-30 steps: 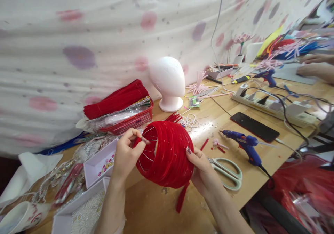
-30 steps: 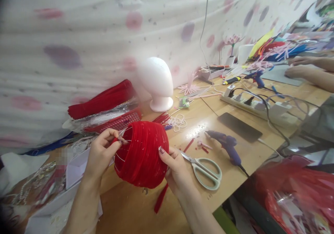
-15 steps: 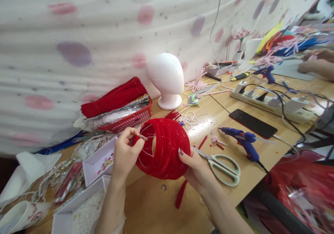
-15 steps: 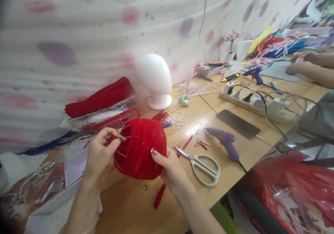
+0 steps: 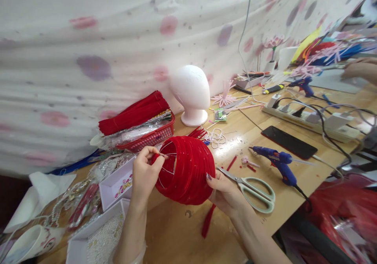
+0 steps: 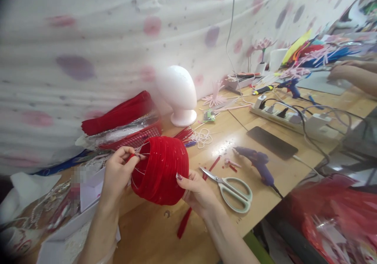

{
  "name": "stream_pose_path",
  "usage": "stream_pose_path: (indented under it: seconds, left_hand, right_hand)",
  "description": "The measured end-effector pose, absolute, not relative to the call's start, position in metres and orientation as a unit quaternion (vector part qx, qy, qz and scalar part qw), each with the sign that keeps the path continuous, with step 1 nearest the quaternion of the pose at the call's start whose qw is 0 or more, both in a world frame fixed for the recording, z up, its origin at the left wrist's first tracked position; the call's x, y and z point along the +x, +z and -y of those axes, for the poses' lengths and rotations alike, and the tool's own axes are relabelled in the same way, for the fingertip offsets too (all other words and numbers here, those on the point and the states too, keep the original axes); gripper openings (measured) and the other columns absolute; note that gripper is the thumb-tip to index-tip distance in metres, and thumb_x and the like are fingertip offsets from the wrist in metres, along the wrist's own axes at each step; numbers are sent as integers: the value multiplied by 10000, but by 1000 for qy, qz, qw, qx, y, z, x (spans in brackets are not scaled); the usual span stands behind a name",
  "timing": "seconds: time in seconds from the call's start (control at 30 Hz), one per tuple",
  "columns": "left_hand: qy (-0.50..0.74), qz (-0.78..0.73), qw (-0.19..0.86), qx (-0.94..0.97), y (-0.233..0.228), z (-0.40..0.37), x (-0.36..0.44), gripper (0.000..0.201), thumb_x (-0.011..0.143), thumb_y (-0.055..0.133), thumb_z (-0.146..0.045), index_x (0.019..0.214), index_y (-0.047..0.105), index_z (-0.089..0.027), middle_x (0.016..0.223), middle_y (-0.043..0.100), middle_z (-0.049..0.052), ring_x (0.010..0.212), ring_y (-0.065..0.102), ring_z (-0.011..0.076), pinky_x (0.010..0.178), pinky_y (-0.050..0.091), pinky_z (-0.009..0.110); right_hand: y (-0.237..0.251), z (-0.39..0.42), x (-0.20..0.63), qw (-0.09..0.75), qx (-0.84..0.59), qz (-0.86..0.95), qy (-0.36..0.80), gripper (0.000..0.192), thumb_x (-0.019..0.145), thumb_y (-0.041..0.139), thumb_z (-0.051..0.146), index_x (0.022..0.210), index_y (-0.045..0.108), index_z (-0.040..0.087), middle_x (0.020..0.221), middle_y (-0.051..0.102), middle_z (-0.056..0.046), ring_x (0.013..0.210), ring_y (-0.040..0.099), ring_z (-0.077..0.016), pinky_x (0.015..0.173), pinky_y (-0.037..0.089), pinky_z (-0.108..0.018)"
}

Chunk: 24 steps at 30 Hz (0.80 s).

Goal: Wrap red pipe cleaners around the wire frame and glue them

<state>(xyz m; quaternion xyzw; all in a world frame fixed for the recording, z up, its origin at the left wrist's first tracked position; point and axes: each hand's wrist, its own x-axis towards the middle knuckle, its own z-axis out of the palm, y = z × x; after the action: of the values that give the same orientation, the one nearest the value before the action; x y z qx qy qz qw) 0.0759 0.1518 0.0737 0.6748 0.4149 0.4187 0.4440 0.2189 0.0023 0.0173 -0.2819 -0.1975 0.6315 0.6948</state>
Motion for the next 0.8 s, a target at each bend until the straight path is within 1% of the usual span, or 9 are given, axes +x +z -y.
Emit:
stream_pose_path:
  seconds: [0.1, 0.2, 0.3, 0.37, 0.43, 0.5, 0.6, 0.7, 0.8]
  left_hand:
    - [411, -400, 449, 686, 76, -152, 75, 160, 655, 602, -312, 743, 491, -236, 679, 679, -22, 719, 719, 199, 677, 500, 274]
    - [397, -381, 442, 709, 81, -149, 74, 155, 659, 604, -307, 739, 492, -237, 679, 673, -26, 695, 699, 189, 670, 496, 276]
    - [384, -364, 425, 735, 87, -139, 74, 132, 670, 612, -276, 741, 509, -234, 701, 675, -26, 693, 664, 172, 672, 477, 272]
    - [378, -356, 411, 749, 90, -132, 74, 115, 679, 607, -242, 750, 518, -234, 720, 676, -30, 686, 636, 159, 667, 460, 267]
    - [374, -349, 401, 760, 93, -127, 73, 111, 686, 599, -216, 760, 518, -234, 736, 678, -33, 677, 615, 150, 658, 446, 263]
    - [373, -342, 395, 767, 94, -124, 73, 110, 694, 592, -208, 768, 515, -235, 747, 676, -35, 676, 606, 147, 652, 439, 263]
    - [374, -334, 388, 773, 94, -125, 73, 108, 702, 583, -207, 779, 512, -235, 749, 666, -38, 673, 596, 144, 646, 431, 263]
    - [367, -327, 385, 781, 95, -128, 71, 101, 701, 579, -203, 780, 522, -234, 735, 660, -43, 678, 601, 144, 653, 425, 267]
    - [351, -320, 387, 791, 98, -126, 69, 96, 693, 580, -195, 761, 523, -234, 732, 669, -44, 691, 618, 150, 644, 417, 267]
  right_hand:
    - [20, -2, 220, 700, -287, 200, 623, 385, 662, 904, 523, 832, 793, 196, 863, 807, -100, 975, 762, -291, 941, 559, -431]
    - [27, -2, 219, 717, -295, 194, 601, 433, 676, 893, 533, 949, 786, 215, 956, 810, -90, 1039, 746, -290, 961, 557, -423]
    - [36, -1, 216, 733, -308, 186, 577, 470, 679, 914, 413, 1082, 758, 229, 1051, 803, -79, 1091, 728, -287, 980, 555, -412]
    - [40, 0, 212, 740, -326, 180, 561, 541, 669, 921, 329, 1166, 730, 226, 1083, 798, -79, 1102, 723, -292, 986, 556, -413]
    - [41, 1, 209, 741, -343, 175, 551, 641, 655, 923, 295, 1249, 693, 226, 1100, 795, -82, 1081, 729, -299, 977, 564, -424]
    - [41, 2, 207, 740, -354, 174, 545, 699, 653, 922, 287, 1300, 664, 232, 1115, 792, -84, 1055, 738, -301, 968, 570, -430]
    - [41, 3, 208, 743, -360, 178, 536, 704, 641, 927, 282, 1292, 663, 236, 1136, 788, -84, 1057, 739, -300, 959, 575, -424]
    - [43, 4, 213, 741, -363, 176, 538, 639, 616, 941, 345, 1194, 705, 214, 1114, 792, -91, 1062, 736, -308, 943, 582, -417]
    - [47, 5, 217, 739, -374, 171, 533, 566, 614, 940, 393, 1100, 734, 189, 1040, 804, -99, 1008, 751, -307, 923, 589, -414]
